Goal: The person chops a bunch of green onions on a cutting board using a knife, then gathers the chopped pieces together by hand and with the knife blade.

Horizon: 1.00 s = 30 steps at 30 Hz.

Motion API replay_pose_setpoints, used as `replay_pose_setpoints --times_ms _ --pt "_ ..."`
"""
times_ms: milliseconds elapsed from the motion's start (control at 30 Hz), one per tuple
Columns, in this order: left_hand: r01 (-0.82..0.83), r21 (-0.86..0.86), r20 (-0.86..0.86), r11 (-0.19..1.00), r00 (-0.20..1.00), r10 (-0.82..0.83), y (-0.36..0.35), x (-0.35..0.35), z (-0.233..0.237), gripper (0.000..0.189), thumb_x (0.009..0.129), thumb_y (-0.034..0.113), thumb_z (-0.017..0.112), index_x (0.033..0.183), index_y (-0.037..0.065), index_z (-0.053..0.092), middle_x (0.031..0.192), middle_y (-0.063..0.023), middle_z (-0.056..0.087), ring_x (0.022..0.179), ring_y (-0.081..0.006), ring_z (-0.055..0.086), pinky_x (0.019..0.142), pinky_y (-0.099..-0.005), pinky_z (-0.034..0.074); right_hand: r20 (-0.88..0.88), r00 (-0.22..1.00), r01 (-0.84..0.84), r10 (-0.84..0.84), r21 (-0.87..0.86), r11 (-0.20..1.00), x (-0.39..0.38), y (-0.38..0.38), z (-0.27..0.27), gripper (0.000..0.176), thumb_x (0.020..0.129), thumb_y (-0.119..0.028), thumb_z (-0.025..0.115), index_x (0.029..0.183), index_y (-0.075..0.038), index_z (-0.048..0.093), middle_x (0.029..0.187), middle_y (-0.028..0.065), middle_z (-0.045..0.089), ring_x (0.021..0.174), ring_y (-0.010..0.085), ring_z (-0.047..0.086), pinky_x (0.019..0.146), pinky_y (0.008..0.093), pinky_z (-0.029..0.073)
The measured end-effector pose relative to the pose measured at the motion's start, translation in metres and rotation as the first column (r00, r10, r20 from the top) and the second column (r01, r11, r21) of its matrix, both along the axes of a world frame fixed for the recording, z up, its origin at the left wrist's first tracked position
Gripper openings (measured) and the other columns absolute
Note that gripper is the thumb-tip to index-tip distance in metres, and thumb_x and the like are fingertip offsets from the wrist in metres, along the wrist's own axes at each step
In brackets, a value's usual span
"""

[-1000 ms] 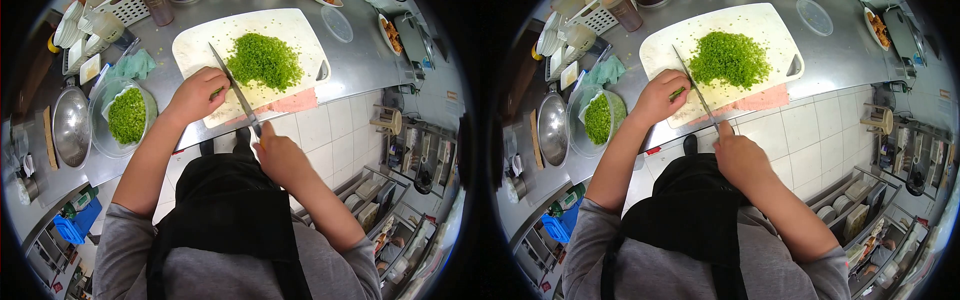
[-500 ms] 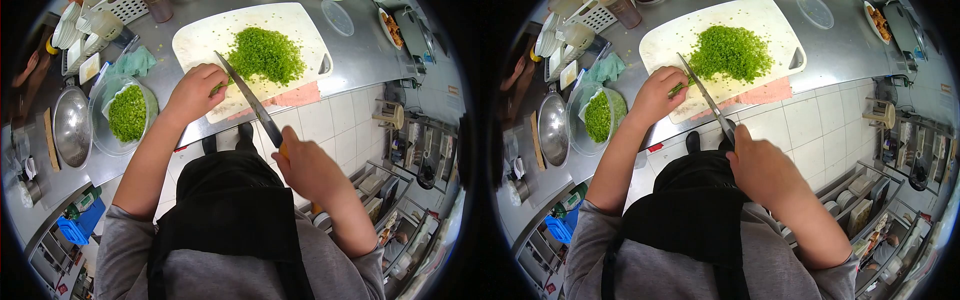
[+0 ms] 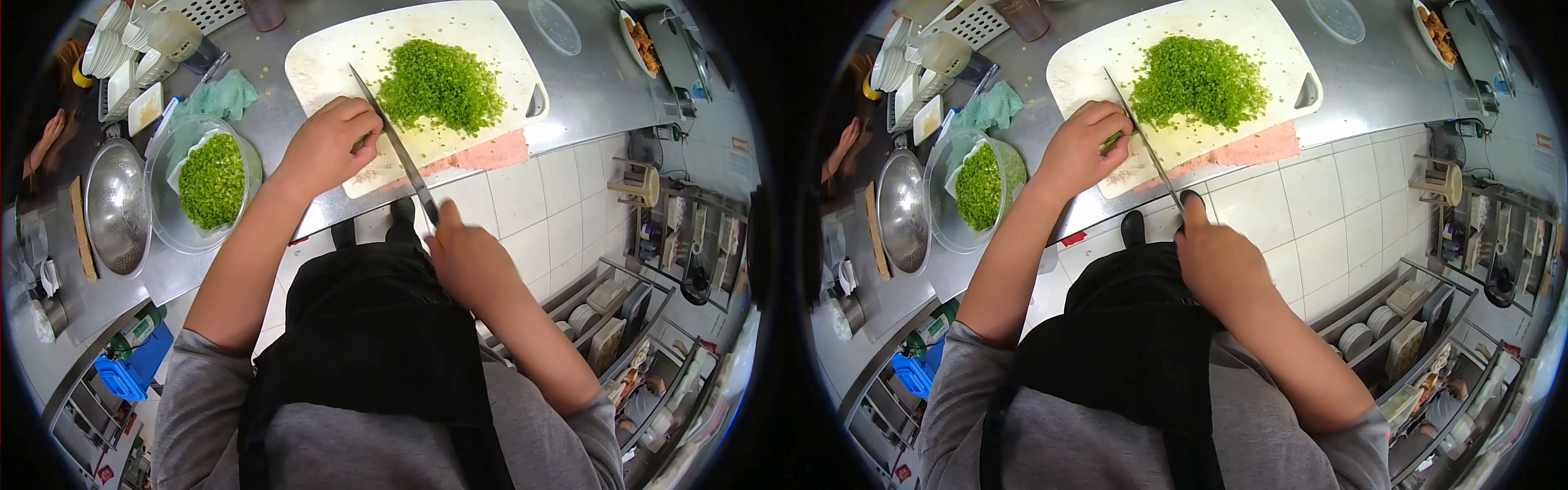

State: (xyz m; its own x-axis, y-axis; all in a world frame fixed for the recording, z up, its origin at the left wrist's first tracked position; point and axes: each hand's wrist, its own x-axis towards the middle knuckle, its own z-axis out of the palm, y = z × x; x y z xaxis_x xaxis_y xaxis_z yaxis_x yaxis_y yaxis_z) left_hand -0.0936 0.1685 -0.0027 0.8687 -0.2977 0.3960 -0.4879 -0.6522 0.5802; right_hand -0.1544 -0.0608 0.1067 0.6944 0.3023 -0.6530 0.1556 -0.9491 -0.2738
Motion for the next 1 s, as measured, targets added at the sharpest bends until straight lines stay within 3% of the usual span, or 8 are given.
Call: replay_pose_setpoints --times_ms 67,200,267,333,533,600,700,1000 --pt "0.0 -0.001 0.009 1.0 1.0 0.0 -0.001 0.001 0.001 0.019 0.074 0.002 0.072 0.09 0.007 0.064 0.099 -0.007 0.064 0.094 -0.028 0.063 0.081 -0.0374 0.054 0.166 0.986 -0.031 0.021 0.054 0.998 0.013 0.007 -0.027 0.031 0.098 -0.02 0.058 0.115 0.003 0.046 0.078 0.0265 0.069 0.074 0.0457 0.069 0.067 0.054 0.056" --pt "0.019 -0.017 0.014 1.0 1.0 -0.018 0.0 0.001 -0.002 0.019 0.074 0.002 0.072 0.09 0.007 0.064 0.098 -0.0072 0.064 0.094 -0.0283 0.063 0.08 -0.0372 0.054 0.064 0.997 -0.034 0.031 0.042 0.999 0.016 -0.002 0.019 0.03 0.098 -0.018 0.058 0.115 0.003 0.045 0.077 0.0272 0.068 0.075 0.046 0.069 0.067 0.0542 0.056" --pt "0.012 -0.029 0.014 1.0 1.0 -0.011 0.002 0.001 -0.003 0.019 0.073 0.002 0.072 0.09 0.007 0.064 0.098 -0.0073 0.064 0.094 -0.0285 0.063 0.08 -0.0371 0.054 0.012 1.0 0.012 -0.012 0.023 1.0 0.004 0.002 0.01 0.03 0.097 -0.02 0.059 0.114 0.002 0.045 0.076 0.0274 0.068 0.075 0.0458 0.069 0.068 0.0544 0.056" --pt "0.027 -0.035 0.022 0.999 0.999 -0.027 0.001 0.001 -0.003 0.019 0.074 0.001 0.072 0.09 0.007 0.064 0.098 -0.008 0.064 0.094 -0.0289 0.063 0.08 -0.0373 0.054 0.143 0.99 -0.015 0.005 0.071 0.997 0.007 0.009 -0.025 0.033 0.097 -0.021 0.059 0.116 0.002 0.044 0.075 0.0278 0.068 0.076 0.0458 0.069 0.068 0.0545 0.056" --pt "0.021 -0.036 0.05 0.999 0.999 -0.019 0.0 0.0 -0.003 0.018 0.073 0.0 0.072 0.089 0.005 0.064 0.097 -0.0085 0.064 0.092 -0.0288 0.063 0.079 -0.0373 0.054 0.037 0.999 -0.001 0.001 0.017 1.0 0.003 0.003 0.008 0.031 0.099 -0.021 0.056 0.115 0.002 0.045 0.077 0.0263 0.068 0.075 0.0445 0.07 0.068 0.0533 0.057" --pt "0.016 -0.044 0.049 0.999 0.999 -0.014 0.0 0.001 -0.003 0.018 0.073 0.0 0.072 0.089 0.005 0.064 0.097 -0.0085 0.064 0.092 -0.0289 0.063 0.079 -0.0373 0.054 0.036 0.999 0.02 -0.021 0.009 1.0 -0.001 0.011 -0.011 0.031 0.099 -0.022 0.056 0.116 0.002 0.045 0.078 0.0255 0.069 0.076 0.0438 0.07 0.068 0.0526 0.057" --pt "0.012 -0.035 0.058 0.999 0.998 -0.01 0.001 -0.001 -0.001 0.018 0.074 0.0 0.072 0.09 0.005 0.065 0.096 -0.0083 0.065 0.09 -0.029 0.064 0.078 -0.0374 0.054 0.143 0.99 -0.01 -0.003 0.087 0.996 0.012 0.017 -0.025 0.036 0.098 -0.022 0.058 0.121 0.003 0.046 0.079 0.0251 0.069 0.078 0.0436 0.07 0.068 0.0522 0.057" --pt "-0.051 -0.031 0.059 0.998 0.997 0.053 -0.015 0.001 -0.002 0.013 0.078 0.003 0.072 0.09 0.006 0.066 0.095 -0.0079 0.065 0.089 -0.0284 0.064 0.078 -0.0382 0.054 0.171 0.985 0.018 -0.037 0.111 0.994 0.031 -0.013 -0.022 0.044 0.098 -0.023 0.058 0.13 0.003 0.044 0.078 0.025 0.069 0.077 0.044 0.069 0.068 0.0532 0.057"
